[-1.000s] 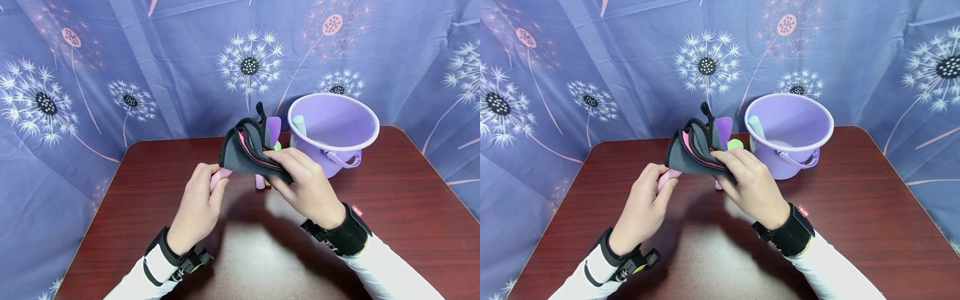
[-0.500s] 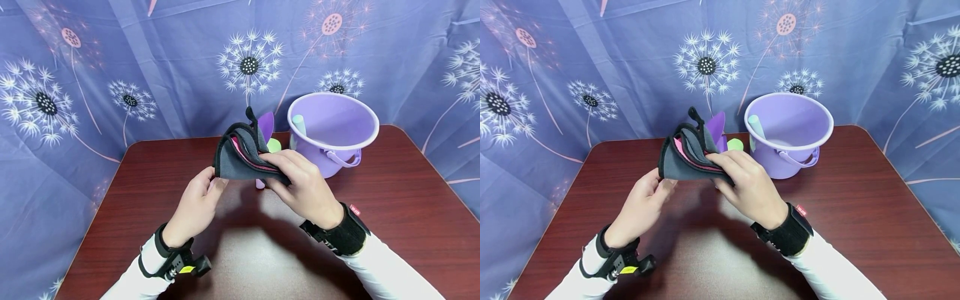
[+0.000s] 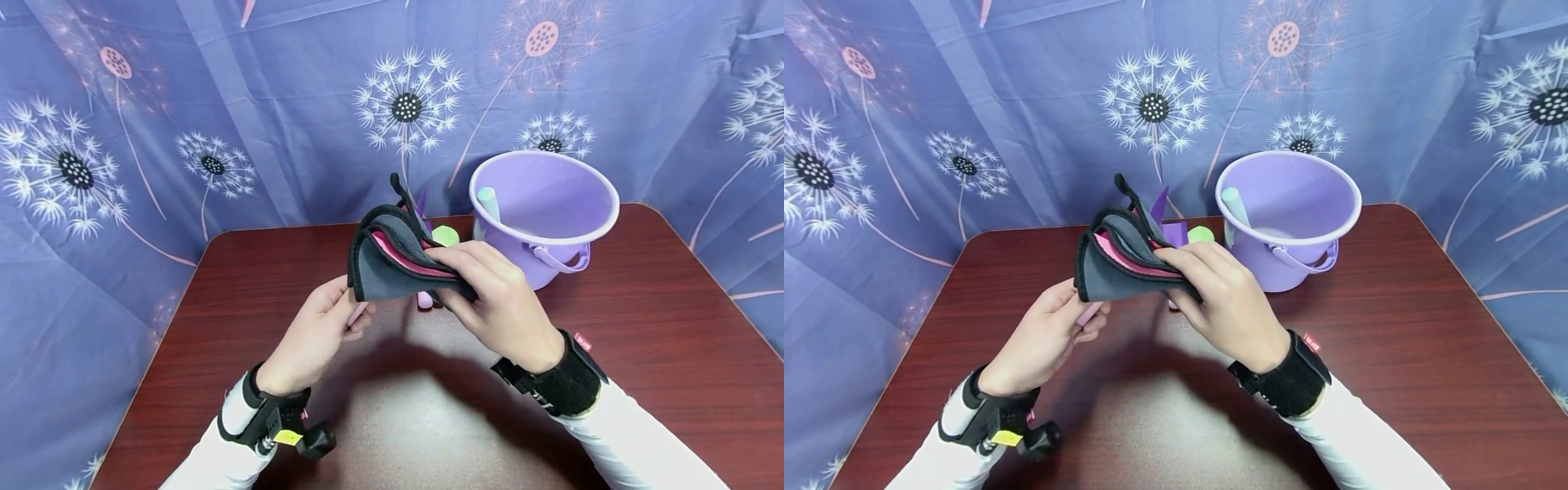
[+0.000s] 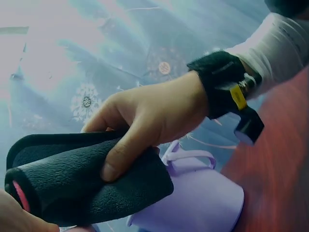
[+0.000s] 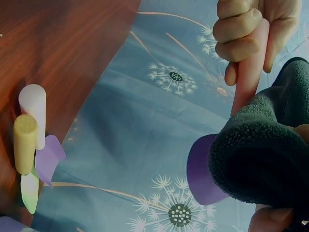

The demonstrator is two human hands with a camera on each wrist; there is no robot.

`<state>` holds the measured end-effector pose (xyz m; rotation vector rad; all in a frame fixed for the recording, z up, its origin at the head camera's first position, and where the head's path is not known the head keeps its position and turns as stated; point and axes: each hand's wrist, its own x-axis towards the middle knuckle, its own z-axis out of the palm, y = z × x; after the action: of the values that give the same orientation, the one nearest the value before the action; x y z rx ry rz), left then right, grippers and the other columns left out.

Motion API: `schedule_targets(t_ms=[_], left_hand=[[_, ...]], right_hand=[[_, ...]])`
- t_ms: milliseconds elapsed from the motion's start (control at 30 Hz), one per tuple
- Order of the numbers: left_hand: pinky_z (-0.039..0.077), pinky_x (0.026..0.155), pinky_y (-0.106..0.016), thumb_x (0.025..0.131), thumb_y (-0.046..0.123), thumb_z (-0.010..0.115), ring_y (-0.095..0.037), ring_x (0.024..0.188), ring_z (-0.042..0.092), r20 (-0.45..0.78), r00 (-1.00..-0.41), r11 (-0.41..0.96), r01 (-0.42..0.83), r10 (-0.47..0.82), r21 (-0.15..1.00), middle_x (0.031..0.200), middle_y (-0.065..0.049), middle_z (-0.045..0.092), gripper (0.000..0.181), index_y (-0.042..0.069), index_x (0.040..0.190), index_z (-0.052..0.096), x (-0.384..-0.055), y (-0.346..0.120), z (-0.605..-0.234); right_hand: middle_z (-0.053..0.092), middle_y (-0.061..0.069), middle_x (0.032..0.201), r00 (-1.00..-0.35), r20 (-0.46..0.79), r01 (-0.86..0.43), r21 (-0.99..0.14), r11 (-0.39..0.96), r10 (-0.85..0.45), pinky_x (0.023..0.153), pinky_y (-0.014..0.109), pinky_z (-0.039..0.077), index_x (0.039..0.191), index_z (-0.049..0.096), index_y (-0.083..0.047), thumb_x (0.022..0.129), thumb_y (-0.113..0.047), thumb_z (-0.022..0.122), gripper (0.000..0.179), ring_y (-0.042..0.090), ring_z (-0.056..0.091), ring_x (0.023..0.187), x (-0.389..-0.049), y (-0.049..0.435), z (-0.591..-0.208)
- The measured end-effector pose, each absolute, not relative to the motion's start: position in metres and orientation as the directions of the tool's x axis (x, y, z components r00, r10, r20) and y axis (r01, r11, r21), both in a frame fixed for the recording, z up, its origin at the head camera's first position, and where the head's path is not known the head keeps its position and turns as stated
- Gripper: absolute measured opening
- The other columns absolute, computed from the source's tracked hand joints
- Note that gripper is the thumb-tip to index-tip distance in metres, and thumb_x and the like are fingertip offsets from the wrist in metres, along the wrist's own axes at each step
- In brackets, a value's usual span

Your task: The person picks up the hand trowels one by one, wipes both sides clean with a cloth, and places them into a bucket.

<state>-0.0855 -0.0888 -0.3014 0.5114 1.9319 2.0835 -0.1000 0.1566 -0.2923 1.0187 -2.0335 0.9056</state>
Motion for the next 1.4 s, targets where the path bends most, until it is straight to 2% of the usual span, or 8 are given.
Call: schedule_targets(t_ms=[200,300,400,500,700,867,1100,1400], left_hand=[[0.02,0.054,-0.03,0.106,0.01,0.042,-0.014,0.059,0.03,0.034,-0.88,-0.17,-0.053,0.474,0.984,0.078,-0.009,0.043,0.03,-0.003,0.08,0.035,-0.086,-0.092,-0.3],[0.02,0.054,-0.029,0.106,0.007,0.04,-0.014,0.058,0.03,0.021,-0.852,-0.181,-0.087,0.523,0.98,0.081,-0.009,0.048,0.028,-0.004,0.081,0.04,-0.087,-0.094,-0.3],[0.021,0.054,-0.028,0.108,0.013,0.04,-0.014,0.057,0.03,0.008,-0.822,-0.164,-0.104,0.57,0.981,0.076,-0.008,0.047,0.031,-0.009,0.088,0.049,-0.087,-0.096,-0.3],[0.021,0.053,-0.029,0.109,0.018,0.039,-0.014,0.058,0.031,0.011,-0.788,-0.146,-0.1,0.616,0.984,0.076,-0.009,0.047,0.035,-0.014,0.101,0.051,-0.087,-0.098,-0.299],[0.024,0.053,-0.028,0.108,0.014,0.041,-0.016,0.062,0.037,0.028,-0.73,-0.094,-0.051,0.683,0.994,0.079,-0.013,0.05,0.029,-0.011,0.109,0.054,-0.086,-0.099,-0.297],[0.023,0.052,-0.031,0.108,0.017,0.044,-0.019,0.062,0.037,0.004,-0.724,-0.038,-0.031,0.69,0.999,0.071,-0.014,0.042,0.028,-0.007,0.106,0.058,-0.086,-0.098,-0.295],[0.028,0.052,-0.025,0.107,0.021,0.046,-0.021,0.061,0.036,-0.012,-0.729,0.043,0.025,0.684,0.999,0.07,-0.017,0.043,0.026,0.001,0.109,0.062,-0.084,-0.098,-0.293],[0.031,0.054,-0.025,0.107,0.025,0.047,-0.022,0.063,0.037,-0.038,-0.734,0.097,0.039,0.678,0.994,0.073,-0.017,0.046,0.025,0.007,0.115,0.062,-0.082,-0.099,-0.292]], right_hand=[[0.066,0.007,0.111,-0.439,0.819,-0.84,-0.228,0.493,-0.37,0.089,0.032,0.044,0.123,0.067,-0.004,0.085,-0.003,0.072,0.039,0.022,0.06,0.1,-0.101,0.16,-0.289],[0.066,0.007,0.111,-0.444,0.819,-0.83,-0.223,0.511,-0.364,0.087,0.032,0.043,0.124,0.067,-0.005,0.085,-0.004,0.072,0.04,0.021,0.059,0.099,-0.101,0.163,-0.289],[0.066,0.007,0.112,-0.461,0.815,-0.817,-0.235,0.526,-0.351,0.088,0.033,0.043,0.125,0.066,-0.005,0.085,-0.004,0.072,0.041,0.022,0.058,0.1,-0.103,0.166,-0.289],[0.065,0.007,0.111,-0.479,0.814,-0.801,-0.252,0.544,-0.329,0.091,0.034,0.043,0.126,0.066,-0.005,0.086,-0.003,0.07,0.04,0.022,0.058,0.102,-0.104,0.169,-0.289],[0.066,0.007,0.111,-0.508,0.818,-0.766,-0.285,0.577,-0.27,0.092,0.036,0.043,0.126,0.065,-0.004,0.088,-0.004,0.066,0.037,0.022,0.059,0.101,-0.107,0.173,-0.288],[0.066,0.005,0.111,-0.527,0.821,-0.737,-0.312,0.6,-0.22,0.087,0.035,0.044,0.125,0.066,-0.005,0.089,-0.008,0.066,0.036,0.019,0.059,0.098,-0.109,0.178,-0.287],[0.067,0.006,0.108,-0.544,0.825,-0.689,-0.336,0.642,-0.151,0.087,0.034,0.045,0.125,0.067,-0.007,0.089,-0.009,0.065,0.035,0.019,0.061,0.098,-0.112,0.184,-0.285],[0.067,0.006,0.106,-0.558,0.827,-0.63,-0.368,0.684,-0.069,0.085,0.035,0.045,0.124,0.069,-0.01,0.09,-0.013,0.068,0.035,0.02,0.061,0.097,-0.113,0.192,-0.28]])
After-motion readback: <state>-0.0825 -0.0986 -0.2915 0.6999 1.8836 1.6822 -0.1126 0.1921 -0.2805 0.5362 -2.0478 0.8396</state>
